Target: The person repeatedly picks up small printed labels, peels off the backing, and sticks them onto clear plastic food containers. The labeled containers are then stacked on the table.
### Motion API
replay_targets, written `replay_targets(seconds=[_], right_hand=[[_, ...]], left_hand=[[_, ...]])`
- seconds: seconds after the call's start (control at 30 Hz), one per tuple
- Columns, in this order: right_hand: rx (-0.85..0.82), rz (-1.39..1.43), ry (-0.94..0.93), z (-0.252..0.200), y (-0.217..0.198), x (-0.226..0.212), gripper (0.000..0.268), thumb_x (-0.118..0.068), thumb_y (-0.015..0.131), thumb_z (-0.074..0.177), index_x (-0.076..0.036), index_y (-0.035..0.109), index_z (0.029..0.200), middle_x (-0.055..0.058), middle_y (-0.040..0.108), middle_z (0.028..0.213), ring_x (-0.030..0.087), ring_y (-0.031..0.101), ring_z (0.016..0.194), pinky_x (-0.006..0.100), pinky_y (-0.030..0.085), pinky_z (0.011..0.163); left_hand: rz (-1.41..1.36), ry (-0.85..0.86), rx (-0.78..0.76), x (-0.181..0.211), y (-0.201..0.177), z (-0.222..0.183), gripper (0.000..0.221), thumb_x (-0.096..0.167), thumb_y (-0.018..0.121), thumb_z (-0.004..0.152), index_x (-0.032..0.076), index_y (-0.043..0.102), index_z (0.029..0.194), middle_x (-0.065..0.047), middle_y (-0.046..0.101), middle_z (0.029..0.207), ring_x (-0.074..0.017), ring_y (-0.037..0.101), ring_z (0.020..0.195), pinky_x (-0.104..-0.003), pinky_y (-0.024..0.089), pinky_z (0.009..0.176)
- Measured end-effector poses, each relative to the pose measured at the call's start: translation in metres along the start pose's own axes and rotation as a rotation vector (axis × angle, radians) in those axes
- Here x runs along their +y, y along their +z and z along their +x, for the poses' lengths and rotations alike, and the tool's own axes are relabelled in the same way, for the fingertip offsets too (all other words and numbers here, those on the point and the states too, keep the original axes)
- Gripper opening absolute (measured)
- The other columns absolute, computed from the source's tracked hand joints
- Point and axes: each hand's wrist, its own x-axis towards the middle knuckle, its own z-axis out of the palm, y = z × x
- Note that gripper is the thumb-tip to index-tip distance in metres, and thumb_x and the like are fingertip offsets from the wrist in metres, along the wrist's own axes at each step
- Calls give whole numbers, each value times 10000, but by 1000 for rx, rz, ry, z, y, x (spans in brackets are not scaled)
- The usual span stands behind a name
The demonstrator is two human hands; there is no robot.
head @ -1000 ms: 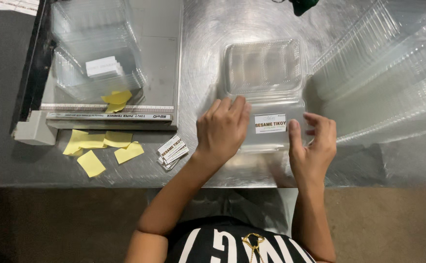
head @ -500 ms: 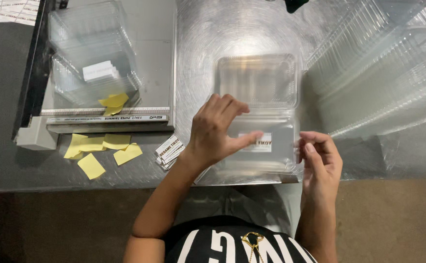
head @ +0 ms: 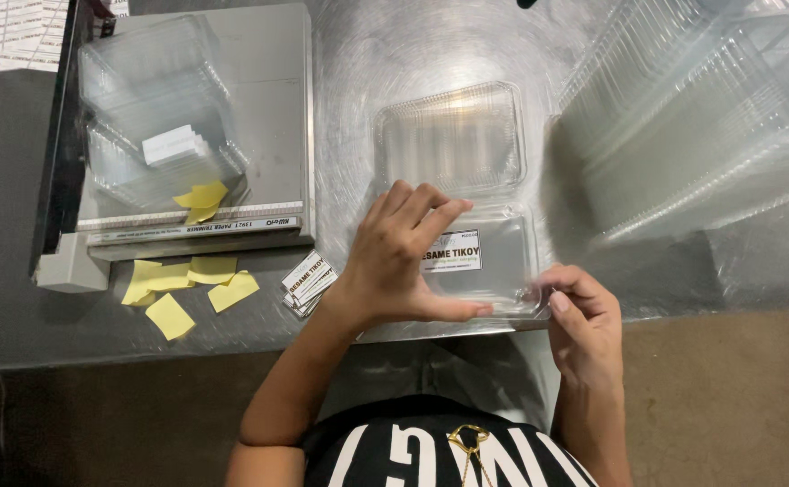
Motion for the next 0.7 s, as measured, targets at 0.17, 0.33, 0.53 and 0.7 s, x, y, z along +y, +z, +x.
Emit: replay_targets(seconds=[0.17, 0.33, 0.53, 0.7], right_hand=[[-94, -76, 8, -3, -8, 2, 210, -152, 672, 1028, 52, 718, 1042, 120, 650, 1038, 197, 581, 1043, 346, 446, 1000], [-87, -37, 50, -3, -9, 3, 210, -161, 697, 1024, 49, 703, 1020, 120, 627, 1031, 201, 567, 1031, 352, 439, 973], [-52, -25, 113, -2, -10, 2, 224, -174, 674, 1026, 42, 702, 974, 114, 616, 993, 195, 557, 994, 342, 427, 942], [-53, 11, 143, -2, -7, 3, 216, -167, 672, 1030, 27, 683, 936, 110, 603, 977, 201, 553, 980, 359, 430, 923]], left_hand=[[1, -5, -7, 1, 1, 1, 986, 814, 765, 627, 14, 670, 1196, -76, 586, 1069, -239, 540, 977, -400, 494, 832], [-31, -15, 18, 0, 1, 1, 974, 803, 778, 605, 24, 676, 1180, -72, 587, 1077, -241, 535, 980, -392, 498, 824], [-23, 1, 36, 2, 3, -2, 975, 792, 796, 608, 29, 669, 1201, -58, 588, 1099, -236, 533, 993, -392, 501, 849], [-44, -9, 44, 2, 2, -3, 973, 788, 800, 597, 38, 666, 1202, -60, 579, 1095, -233, 527, 985, -391, 499, 856]])
